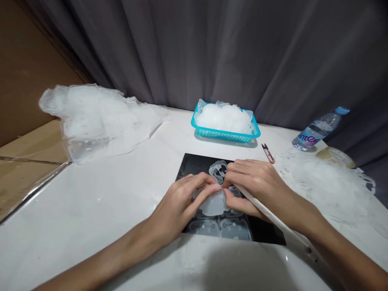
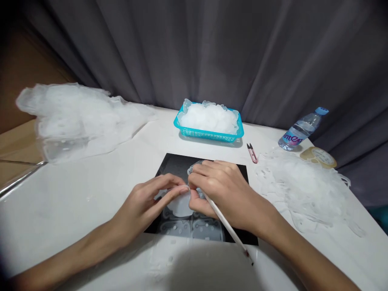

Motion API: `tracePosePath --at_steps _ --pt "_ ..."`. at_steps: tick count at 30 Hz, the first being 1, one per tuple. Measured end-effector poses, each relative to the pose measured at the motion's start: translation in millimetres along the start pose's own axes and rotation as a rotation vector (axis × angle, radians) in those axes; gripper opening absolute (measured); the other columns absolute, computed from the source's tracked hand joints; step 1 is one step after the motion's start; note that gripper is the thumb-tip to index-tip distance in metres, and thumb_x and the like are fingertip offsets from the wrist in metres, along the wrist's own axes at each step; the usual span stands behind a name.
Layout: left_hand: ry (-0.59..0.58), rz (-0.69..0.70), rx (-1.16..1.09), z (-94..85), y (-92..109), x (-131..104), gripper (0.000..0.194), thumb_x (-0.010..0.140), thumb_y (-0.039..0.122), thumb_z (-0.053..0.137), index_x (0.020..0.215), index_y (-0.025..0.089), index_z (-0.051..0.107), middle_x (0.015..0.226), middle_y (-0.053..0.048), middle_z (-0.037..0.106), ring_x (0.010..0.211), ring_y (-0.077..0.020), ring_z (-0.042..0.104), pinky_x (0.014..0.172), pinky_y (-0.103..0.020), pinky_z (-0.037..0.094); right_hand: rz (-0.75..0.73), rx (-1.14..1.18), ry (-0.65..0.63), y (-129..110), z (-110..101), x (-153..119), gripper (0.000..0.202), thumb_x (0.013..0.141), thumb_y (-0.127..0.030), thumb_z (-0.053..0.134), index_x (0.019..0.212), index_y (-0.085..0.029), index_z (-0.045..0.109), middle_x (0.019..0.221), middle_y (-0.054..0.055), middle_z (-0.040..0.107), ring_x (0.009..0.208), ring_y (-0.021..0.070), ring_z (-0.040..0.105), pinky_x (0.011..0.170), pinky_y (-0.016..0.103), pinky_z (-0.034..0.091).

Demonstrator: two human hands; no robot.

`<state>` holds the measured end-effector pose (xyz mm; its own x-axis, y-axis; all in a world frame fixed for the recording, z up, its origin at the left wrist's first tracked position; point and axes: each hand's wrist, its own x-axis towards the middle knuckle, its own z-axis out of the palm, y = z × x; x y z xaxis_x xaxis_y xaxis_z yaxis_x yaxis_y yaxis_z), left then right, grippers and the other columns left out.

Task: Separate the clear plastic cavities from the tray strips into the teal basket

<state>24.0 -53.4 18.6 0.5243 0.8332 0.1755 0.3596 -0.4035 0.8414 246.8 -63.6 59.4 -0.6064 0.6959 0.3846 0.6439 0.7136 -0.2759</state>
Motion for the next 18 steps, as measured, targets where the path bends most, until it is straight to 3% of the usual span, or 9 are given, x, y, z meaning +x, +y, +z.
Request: tracePosePath --at_steps 4,7,11,14,18 --pt "0.021 -0.012 -0.005 -4.7 0.4 4.9 0.015 0.103 0.036 0.061 0.099 0.024 0.07 0.092 0.002 0.076 0.082 -0.0149 0.069 0.072 -0.021 0.05 0.067 0.006 0.057 8.7 -0.9 -1.2 0.013 0.082 -0.008 0.06 0.076 -0.02 0.059 0.073 -0.002 0.057 0.067 0.0132 0.054 0.064 0.027 0.035" --pt "0.104 0.009 -0.009 -7.7 2.5 6.7 0.014 0.101 0.034 0.065 0.097 0.022 0.071 0.089 0.001 0.076 0.08 -0.0145 0.07 0.068 -0.02 0.051 0.136 0.068 0.106 7.7 -9.8 -2.4 0.012 0.083 -0.009 0.064 0.079 -0.02 0.061 0.074 -0.003 0.059 0.067 0.012 0.055 0.065 0.026 0.037" --pt "0.248 0.028 -0.016 -5.6 2.4 2.8 0.009 0.098 0.03 0.07 0.097 0.022 0.069 0.091 0.0 0.078 0.082 -0.0155 0.075 0.063 -0.018 0.054 0.183 0.175 0.043 -7.0 -15.7 -3.7 0.009 0.088 -0.016 0.07 0.084 -0.021 0.064 0.074 -0.004 0.058 0.066 0.0109 0.056 0.065 0.025 0.039" --pt "0.32 0.151 -0.004 -0.1 -2.0 -3.3 0.004 0.098 0.02 0.07 0.1 0.022 0.068 0.097 0.0 0.08 0.088 -0.0161 0.078 0.074 -0.02 0.059 0.222 0.194 0.081 -18.4 -7.8 -2.6 0.007 0.093 -0.014 0.065 0.091 -0.02 0.067 0.082 -0.001 0.062 0.073 0.013 0.061 0.068 0.025 0.042" --pt "0.358 0.39 0.092 3.8 -6.9 -8.4 0.016 0.095 0.009 0.071 0.105 0.021 0.069 0.126 -0.006 0.076 0.113 -0.0215 0.074 0.097 -0.032 0.059 0.299 0.314 0.232 -24.3 4.4 1.2 0.011 0.094 -0.01 0.06 0.092 -0.019 0.067 0.085 0.0 0.061 0.074 0.0127 0.061 0.071 0.025 0.045"
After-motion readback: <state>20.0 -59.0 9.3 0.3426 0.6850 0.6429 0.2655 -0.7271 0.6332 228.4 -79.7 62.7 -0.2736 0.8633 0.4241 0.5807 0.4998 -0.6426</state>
